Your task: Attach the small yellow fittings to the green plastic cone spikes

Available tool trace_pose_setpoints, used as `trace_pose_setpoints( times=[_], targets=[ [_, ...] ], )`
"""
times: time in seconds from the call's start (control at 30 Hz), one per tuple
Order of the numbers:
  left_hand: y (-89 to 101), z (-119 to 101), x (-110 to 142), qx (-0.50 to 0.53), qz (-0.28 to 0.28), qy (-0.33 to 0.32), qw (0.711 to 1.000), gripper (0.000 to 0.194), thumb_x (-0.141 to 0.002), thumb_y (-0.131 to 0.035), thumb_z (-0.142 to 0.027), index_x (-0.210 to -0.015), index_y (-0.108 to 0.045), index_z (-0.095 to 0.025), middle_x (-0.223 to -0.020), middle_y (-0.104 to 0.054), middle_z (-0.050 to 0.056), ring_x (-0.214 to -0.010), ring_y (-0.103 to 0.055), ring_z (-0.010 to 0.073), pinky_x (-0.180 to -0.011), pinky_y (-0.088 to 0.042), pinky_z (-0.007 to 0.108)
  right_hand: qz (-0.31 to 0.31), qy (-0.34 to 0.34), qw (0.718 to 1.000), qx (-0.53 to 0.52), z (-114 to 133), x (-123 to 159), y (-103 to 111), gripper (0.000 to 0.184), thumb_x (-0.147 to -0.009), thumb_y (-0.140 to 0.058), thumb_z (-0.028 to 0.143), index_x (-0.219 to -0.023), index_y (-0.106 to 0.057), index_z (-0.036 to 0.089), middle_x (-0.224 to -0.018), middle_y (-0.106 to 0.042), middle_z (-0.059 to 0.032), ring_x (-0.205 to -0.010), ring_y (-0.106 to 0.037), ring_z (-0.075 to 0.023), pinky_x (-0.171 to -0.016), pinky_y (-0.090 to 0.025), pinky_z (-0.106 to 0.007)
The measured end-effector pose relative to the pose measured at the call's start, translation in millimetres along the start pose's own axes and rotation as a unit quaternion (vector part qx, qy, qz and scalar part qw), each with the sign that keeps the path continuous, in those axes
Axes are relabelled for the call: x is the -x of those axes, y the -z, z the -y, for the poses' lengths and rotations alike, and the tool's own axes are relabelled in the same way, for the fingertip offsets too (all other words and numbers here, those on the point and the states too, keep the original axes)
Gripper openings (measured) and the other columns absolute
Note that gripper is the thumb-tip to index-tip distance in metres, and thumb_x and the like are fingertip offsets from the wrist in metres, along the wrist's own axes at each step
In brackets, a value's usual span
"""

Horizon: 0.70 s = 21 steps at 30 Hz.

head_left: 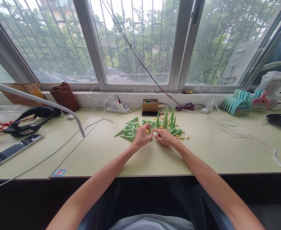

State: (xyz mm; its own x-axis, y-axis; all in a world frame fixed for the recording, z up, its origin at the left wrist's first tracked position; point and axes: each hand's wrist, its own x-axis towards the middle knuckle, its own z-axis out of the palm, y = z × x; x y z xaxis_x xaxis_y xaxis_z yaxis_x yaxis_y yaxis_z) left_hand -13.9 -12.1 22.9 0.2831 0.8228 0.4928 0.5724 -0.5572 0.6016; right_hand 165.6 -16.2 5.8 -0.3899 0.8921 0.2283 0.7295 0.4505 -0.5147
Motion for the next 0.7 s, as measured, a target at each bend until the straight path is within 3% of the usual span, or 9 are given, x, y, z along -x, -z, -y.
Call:
trace_pose_setpoints(
  times=[0.27,0.7],
  targets=[
    [-1.0,5.2,1.8,-0.029,0.044,0.015,0.999,0.027,-0.071,-0.063,-0.021,-0.096,-0.051,-0.020,-0.091,-0.063,0.003,-0.065,-0.056,0.0138,-0.065,-0.044,0.028,0.016,-0.006,0.998,0.058,1.9,-0.3,-0.7,0.048,-0.090,-0.046,0.019,-0.136,-0.058,0.026,-0.100,-0.073,-0.0064,-0.085,-0.064,-0.0201,-0.073,-0.043,-0.026],
    [-1.1,5.8,3.5,-0.028,0.060,0.016,0.998,0.022,-0.072,-0.061,-0.016,-0.092,-0.053,-0.020,-0.088,-0.063,0.004,-0.066,-0.057,0.0160,-0.063,-0.044,0.029,0.010,-0.008,0.997,0.071,6.8,0.7,-0.1,0.045,-0.091,-0.046,0.018,-0.133,-0.061,0.023,-0.101,-0.073,-0.0074,-0.085,-0.065,-0.0200,-0.072,-0.043,-0.025]
  ],
)
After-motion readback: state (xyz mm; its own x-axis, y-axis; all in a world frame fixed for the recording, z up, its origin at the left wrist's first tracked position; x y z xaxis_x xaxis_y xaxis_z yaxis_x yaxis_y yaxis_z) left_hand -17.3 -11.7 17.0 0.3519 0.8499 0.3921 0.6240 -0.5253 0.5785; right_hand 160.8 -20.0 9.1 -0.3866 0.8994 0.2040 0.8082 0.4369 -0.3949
